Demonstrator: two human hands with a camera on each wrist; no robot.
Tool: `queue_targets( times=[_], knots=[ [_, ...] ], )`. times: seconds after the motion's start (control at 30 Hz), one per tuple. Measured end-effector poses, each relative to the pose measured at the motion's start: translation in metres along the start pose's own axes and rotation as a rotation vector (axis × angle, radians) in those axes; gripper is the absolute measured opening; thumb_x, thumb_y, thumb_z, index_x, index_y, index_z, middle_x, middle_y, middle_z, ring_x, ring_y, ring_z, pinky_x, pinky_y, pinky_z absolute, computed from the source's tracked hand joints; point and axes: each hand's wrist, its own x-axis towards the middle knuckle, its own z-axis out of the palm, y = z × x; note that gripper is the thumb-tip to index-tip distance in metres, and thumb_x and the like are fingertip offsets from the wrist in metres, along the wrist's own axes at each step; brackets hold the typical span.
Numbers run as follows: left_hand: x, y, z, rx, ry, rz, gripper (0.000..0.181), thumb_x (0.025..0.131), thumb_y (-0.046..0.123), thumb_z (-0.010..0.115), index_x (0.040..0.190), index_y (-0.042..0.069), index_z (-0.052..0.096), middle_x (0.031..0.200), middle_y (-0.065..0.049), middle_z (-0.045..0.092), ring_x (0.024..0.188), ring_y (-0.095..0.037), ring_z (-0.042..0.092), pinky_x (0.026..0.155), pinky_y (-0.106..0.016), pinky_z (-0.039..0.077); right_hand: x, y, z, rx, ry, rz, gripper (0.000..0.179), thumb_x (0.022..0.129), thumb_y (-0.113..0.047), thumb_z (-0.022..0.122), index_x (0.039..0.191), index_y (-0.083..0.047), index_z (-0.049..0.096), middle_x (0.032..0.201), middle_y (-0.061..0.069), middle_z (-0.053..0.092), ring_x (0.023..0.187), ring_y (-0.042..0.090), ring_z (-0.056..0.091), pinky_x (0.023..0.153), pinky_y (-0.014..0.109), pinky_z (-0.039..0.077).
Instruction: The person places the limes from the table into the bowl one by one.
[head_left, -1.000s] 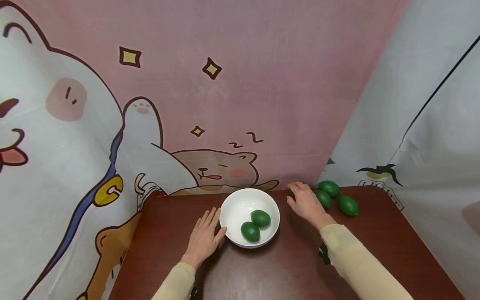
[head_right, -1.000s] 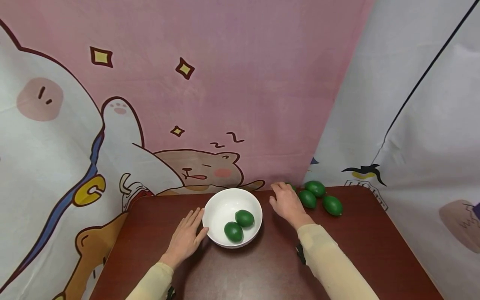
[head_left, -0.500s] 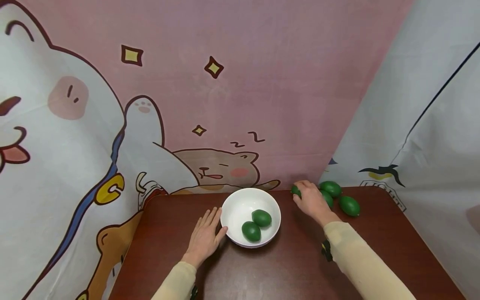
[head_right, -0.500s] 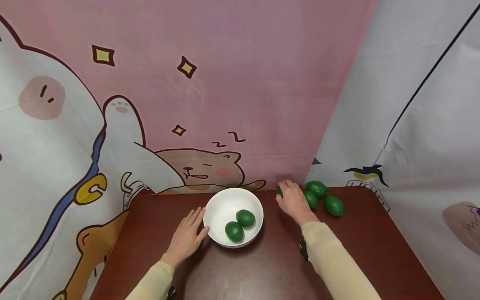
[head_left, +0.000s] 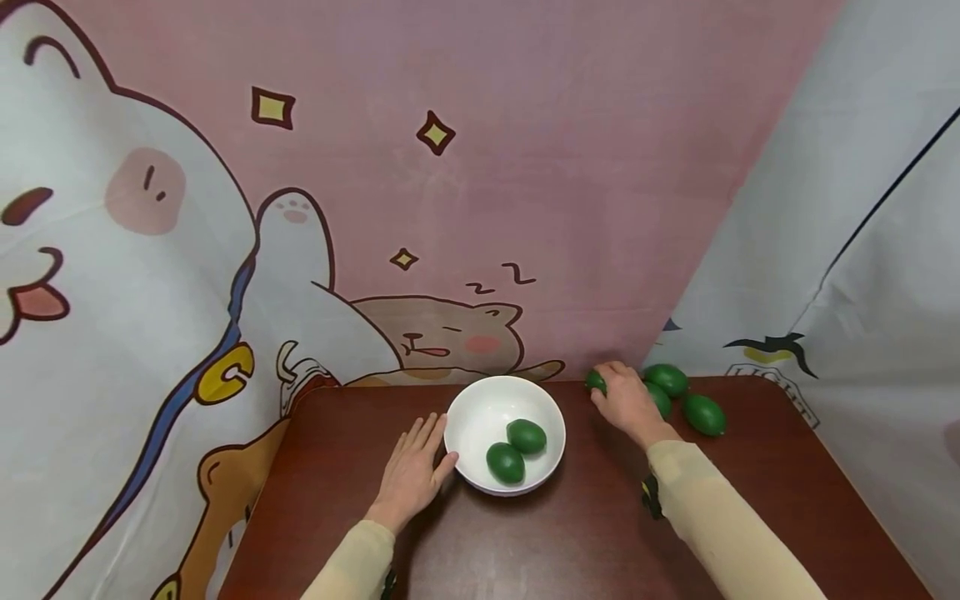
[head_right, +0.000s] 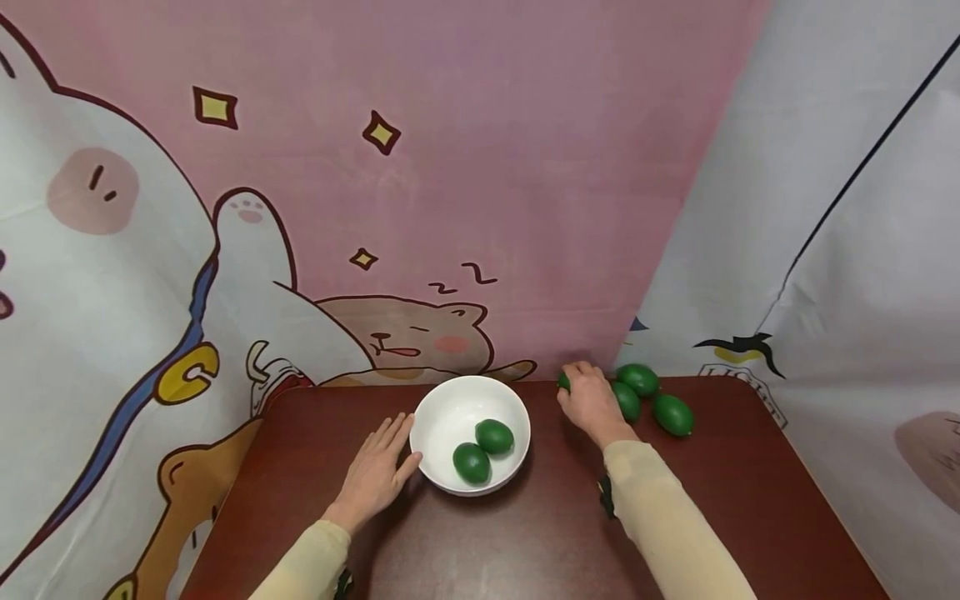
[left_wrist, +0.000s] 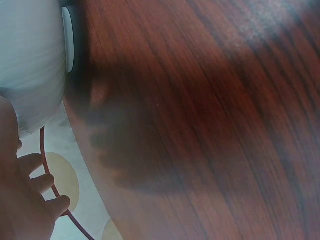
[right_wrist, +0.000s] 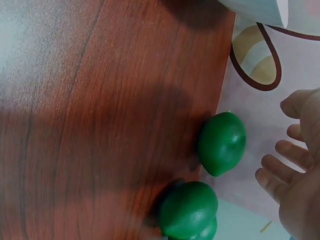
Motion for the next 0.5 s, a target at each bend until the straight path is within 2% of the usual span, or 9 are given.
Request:
queue_targets(
  times=[0.5],
  knots=[
    [0.000, 0.000, -0.002, 0.005, 0.002, 0.007, 0.069, 0.105, 0.049, 0.054, 0.162, 0.013, 0.037, 0.163, -0.015, 0.040, 0.151, -0.038, 0.035, 0.120, -0.059, 0.032, 0.004, 0.014, 0.024, -0.001, 0.036, 0.002, 0.047, 0.094, -0.013, 0.067, 0.133, 0.012, 0.058, 0.136, 0.033, 0.054, 0.125, 0.052, 0.051, 0.104, 0.064, 0.046]
  ],
)
